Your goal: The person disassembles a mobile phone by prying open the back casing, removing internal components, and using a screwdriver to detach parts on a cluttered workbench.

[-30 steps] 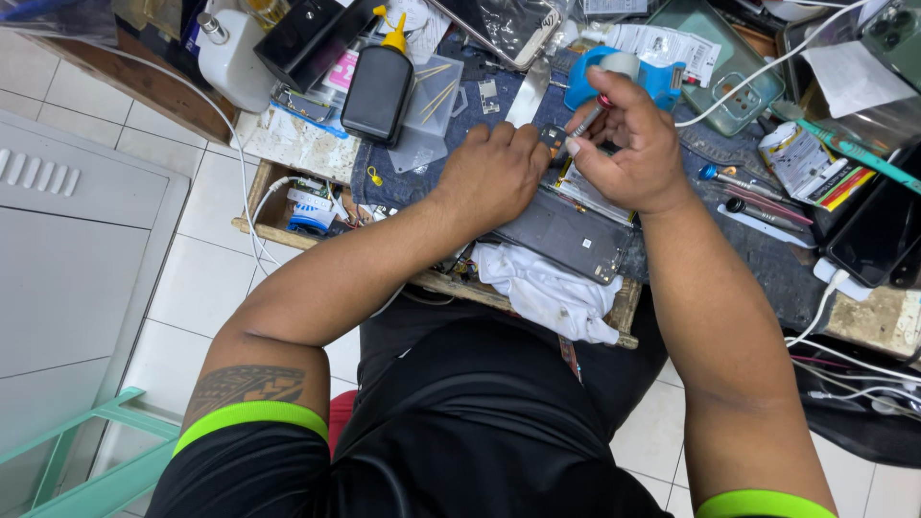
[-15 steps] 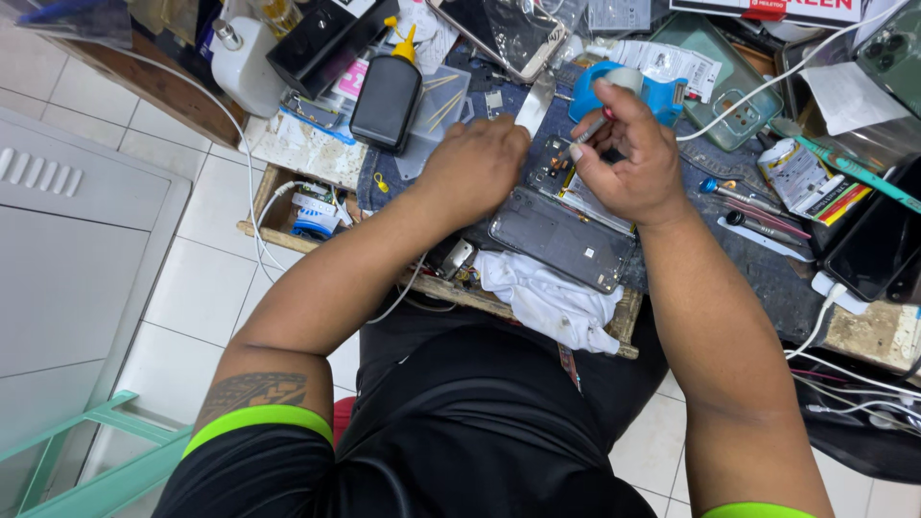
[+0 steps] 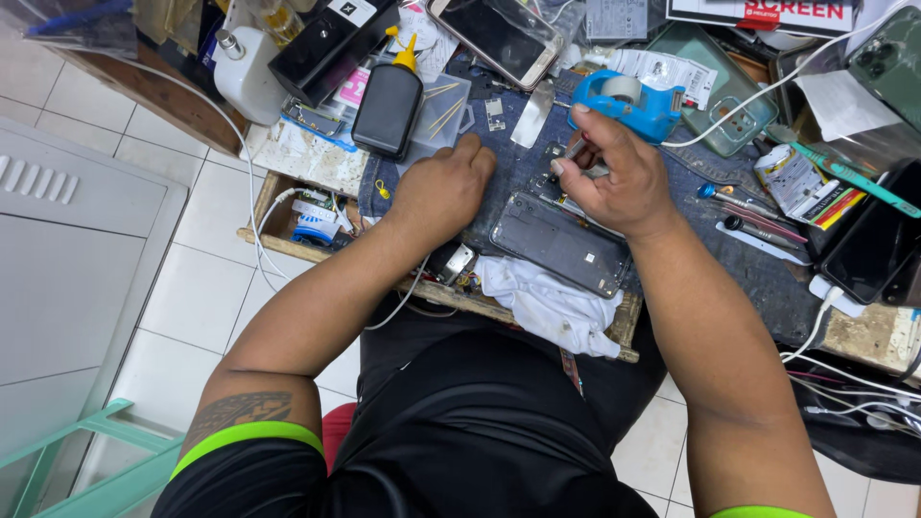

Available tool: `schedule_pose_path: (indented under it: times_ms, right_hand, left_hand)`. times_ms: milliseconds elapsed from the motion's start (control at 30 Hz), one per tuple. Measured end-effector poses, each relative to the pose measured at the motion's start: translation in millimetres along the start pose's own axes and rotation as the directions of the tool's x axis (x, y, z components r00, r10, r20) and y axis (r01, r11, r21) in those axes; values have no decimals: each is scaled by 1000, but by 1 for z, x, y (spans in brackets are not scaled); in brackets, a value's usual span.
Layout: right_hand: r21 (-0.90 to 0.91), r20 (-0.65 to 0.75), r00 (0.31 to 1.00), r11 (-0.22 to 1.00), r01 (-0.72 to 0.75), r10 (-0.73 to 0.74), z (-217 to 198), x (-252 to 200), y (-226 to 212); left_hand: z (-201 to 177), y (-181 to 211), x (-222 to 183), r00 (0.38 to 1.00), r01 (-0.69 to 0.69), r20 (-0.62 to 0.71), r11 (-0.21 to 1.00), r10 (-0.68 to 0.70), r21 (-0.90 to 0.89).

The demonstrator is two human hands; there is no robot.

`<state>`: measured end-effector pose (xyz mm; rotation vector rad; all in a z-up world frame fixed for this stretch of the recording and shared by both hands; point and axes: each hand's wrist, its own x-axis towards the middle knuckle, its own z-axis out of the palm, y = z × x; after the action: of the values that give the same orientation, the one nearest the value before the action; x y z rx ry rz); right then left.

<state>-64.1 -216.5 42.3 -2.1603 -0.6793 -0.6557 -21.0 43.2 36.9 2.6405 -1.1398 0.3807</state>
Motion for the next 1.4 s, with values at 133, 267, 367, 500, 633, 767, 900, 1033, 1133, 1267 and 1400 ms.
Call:
schedule_pose_path:
  times_ms: [133,267,367,500,633,767,900,1033,1133,1267,1400]
  right_hand:
    - [3,-7,1000,1000,-9,9,3,1,-1]
    - [27,15,1000,1000,-11,10,2,-1,2]
    - [47,17,1000,999,-1,0,2,1,6]
    - [66,36,999,997,-28,26,2,-3,7]
    - [44,23,999,998,-40,39,3,-3,6]
    - [43,21,999,998,-51,50,3,-2,8]
    - [69,31,998,996,-57,55,2,-4,13]
    - [65,29,997,996,-68,66,3,-5,15]
    - [90,33,997,994,-68,66,2,-4,15]
    - [89,48,996,993,-77,73,2,-4,17]
    - [45,42,997,997,-63,61,3,-7,18]
  left_hand:
    - [-4,-2,-7,999,25,-22,997,-27,-78]
    - [-15,-6,-12,997,54,-51,976,-67,-213]
    - [-21,-9,-12,992,103,-45,961,-118,-256]
    - [-16,-16,2,998,-11,-67,965,-7,-262]
    - [-6,-9,25,990,-141,4,973,144,-182]
    - [-5,-9,33,982,-182,29,978,185,-103]
    - [-15,-18,28,971,-214,90,973,221,-83]
    - [-24,-28,20,975,-220,27,972,223,-77]
    - [-30,-33,20,978,-205,-60,973,200,-106]
    - [-33,-33,16,991,-92,-108,991,82,-98]
    - [-31,-24,4,997,-41,-64,999,41,-6]
